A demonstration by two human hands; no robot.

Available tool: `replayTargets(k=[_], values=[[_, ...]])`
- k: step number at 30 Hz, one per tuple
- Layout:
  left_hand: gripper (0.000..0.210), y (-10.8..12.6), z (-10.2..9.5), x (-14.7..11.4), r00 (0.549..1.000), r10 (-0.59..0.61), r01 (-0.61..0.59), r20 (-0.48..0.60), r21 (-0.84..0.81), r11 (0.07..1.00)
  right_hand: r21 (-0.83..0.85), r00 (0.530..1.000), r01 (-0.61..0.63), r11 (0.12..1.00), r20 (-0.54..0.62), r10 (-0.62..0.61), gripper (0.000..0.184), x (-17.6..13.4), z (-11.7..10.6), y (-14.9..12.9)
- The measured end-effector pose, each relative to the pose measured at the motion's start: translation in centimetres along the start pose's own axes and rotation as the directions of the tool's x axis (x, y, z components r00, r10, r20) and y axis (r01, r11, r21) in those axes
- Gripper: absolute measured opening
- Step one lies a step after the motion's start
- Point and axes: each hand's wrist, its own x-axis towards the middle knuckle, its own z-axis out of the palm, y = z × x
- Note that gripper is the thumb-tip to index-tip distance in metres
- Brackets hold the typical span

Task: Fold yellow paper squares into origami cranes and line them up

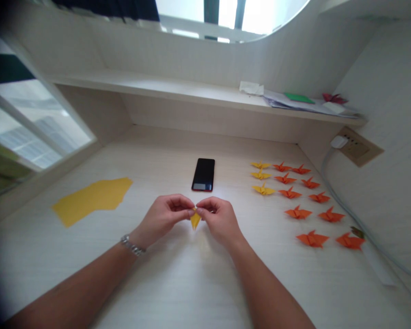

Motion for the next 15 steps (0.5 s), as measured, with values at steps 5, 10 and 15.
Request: replayTargets(k=[5,10,15], values=[[0.014,0.15,0.12,-0.15,0.999,0.019,-0.019,-0.031,-0.004,1.0,0.04,0.999,0.051,0.998,0.008,-0.051,0.013,-0.09,0.16,-0.1],[0.017,0.44,0.25,-0.25,0.994,0.031,-0.032,-0.102,-0.009,0.999,-0.005,1.0,0.002,1.0,0.031,-0.002,0.017,-0.11,0.25,0.0],[0.022,-0.01,0.45,-0.15,0.995,0.046,-0.051,-0.09,-0.046,0.998,-0.102,1.0,0.006,0.995,-0.008,-0.007,0.019,-0.25,0.19,-0.37]])
